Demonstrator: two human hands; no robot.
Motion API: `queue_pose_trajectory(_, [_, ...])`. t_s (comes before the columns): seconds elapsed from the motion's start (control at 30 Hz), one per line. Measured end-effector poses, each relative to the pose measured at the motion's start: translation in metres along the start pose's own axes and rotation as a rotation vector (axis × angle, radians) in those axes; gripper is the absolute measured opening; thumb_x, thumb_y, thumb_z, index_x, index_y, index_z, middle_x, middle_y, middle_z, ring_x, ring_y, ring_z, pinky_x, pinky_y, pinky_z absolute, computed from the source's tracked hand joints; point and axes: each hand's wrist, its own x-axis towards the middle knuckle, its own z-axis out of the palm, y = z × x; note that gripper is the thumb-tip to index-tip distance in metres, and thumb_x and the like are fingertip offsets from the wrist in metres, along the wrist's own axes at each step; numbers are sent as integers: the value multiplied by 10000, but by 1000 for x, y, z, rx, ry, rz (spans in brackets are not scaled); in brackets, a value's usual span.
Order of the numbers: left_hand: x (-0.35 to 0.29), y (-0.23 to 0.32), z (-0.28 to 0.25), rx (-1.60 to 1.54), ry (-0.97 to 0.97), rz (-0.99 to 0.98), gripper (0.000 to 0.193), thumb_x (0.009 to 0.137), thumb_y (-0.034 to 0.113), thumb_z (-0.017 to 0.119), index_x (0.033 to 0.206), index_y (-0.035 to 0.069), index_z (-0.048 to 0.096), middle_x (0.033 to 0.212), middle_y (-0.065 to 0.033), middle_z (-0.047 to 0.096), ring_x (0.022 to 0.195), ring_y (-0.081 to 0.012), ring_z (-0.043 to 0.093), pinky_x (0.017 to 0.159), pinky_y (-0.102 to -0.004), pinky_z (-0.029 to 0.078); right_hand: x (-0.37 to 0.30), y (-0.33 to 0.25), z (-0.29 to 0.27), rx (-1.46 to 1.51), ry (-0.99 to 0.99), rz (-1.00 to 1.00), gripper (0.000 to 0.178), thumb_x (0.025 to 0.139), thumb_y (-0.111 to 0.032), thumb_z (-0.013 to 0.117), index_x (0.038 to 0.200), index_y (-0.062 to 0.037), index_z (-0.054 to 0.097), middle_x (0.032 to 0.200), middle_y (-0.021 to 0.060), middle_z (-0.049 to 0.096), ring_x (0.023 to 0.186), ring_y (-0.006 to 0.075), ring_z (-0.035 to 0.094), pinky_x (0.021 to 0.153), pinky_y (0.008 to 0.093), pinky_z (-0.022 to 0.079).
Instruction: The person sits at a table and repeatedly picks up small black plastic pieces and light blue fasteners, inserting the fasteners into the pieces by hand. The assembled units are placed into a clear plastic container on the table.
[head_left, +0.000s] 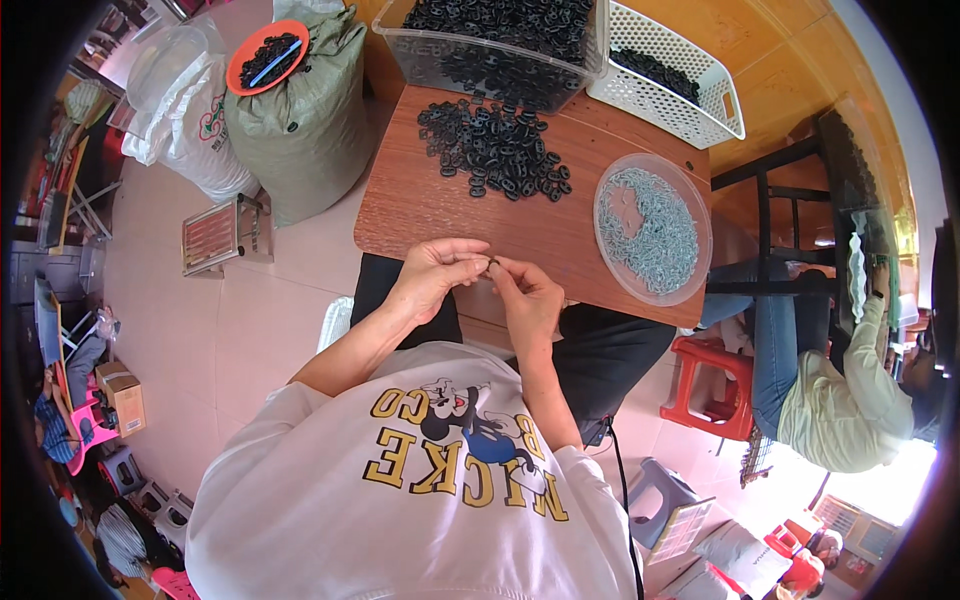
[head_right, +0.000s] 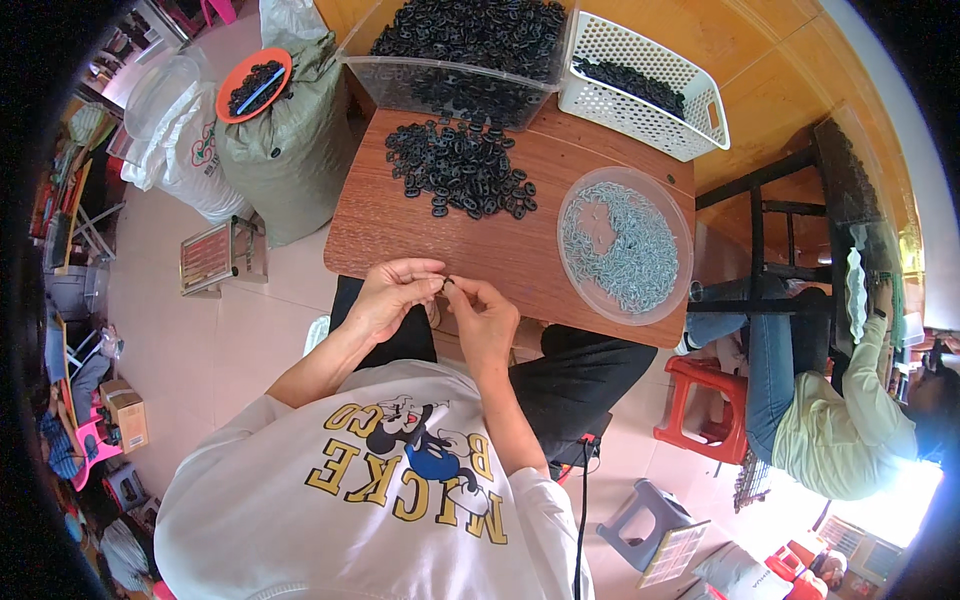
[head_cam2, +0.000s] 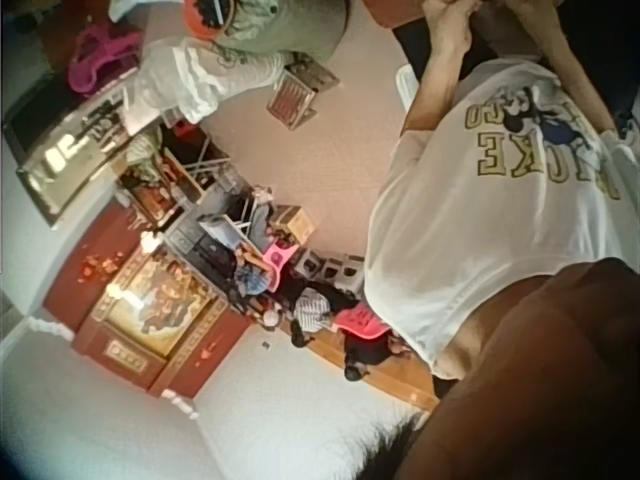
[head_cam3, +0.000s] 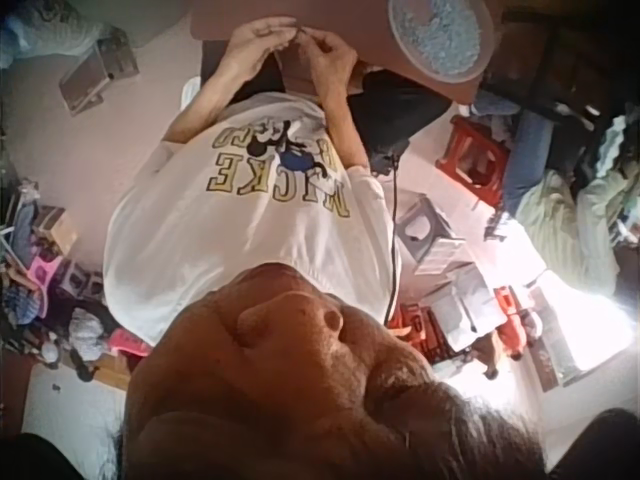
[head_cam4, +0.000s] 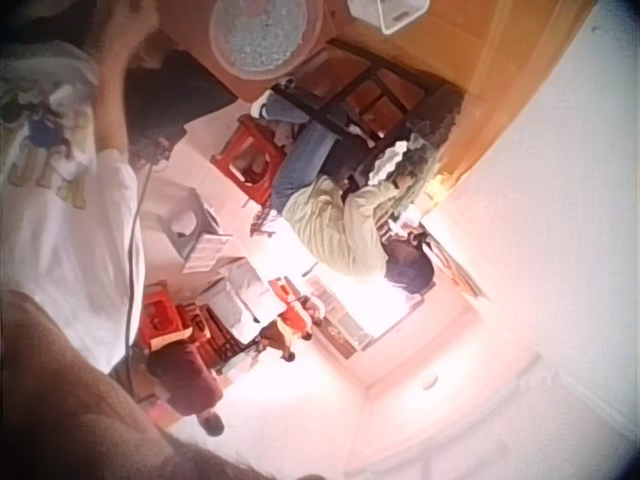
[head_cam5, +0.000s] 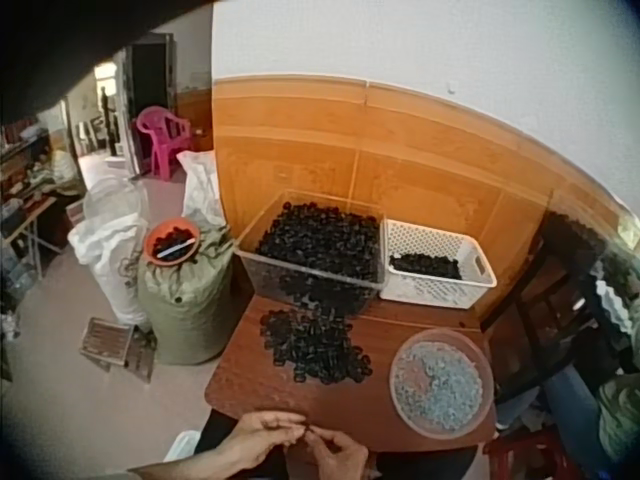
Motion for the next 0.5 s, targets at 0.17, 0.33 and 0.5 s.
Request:
queue_pose_trajectory(0.17, [-1,10,9,-43,3,-28,282,799,21,661,1066,-36,588,896,-112,657,708,-127,610,642,-222,501,-1,-7,-4,90,31,5,126,803,-48,663,902,30,674,766,26,653,632,60,554,582,185,440])
queue_pose_trajectory(0.33, [24,26,2,598,164,412,224,790,56,671,994,-30,640,906,-93,652,755,-125,604,655,-245,480,5,-6,-15,166,107,-22,120,803,-28,659,911,23,666,768,27,646,644,59,550,605,179,437])
queue_pose_trajectory(0.5, [59,37,5,1225,259,925,198,755,50,675,927,-44,649,905,-145,610,807,-268,603,720,-333,480,5,-10,-13,217,82,-5,115,811,-24,651,920,14,657,798,30,643,672,62,548,631,175,422])
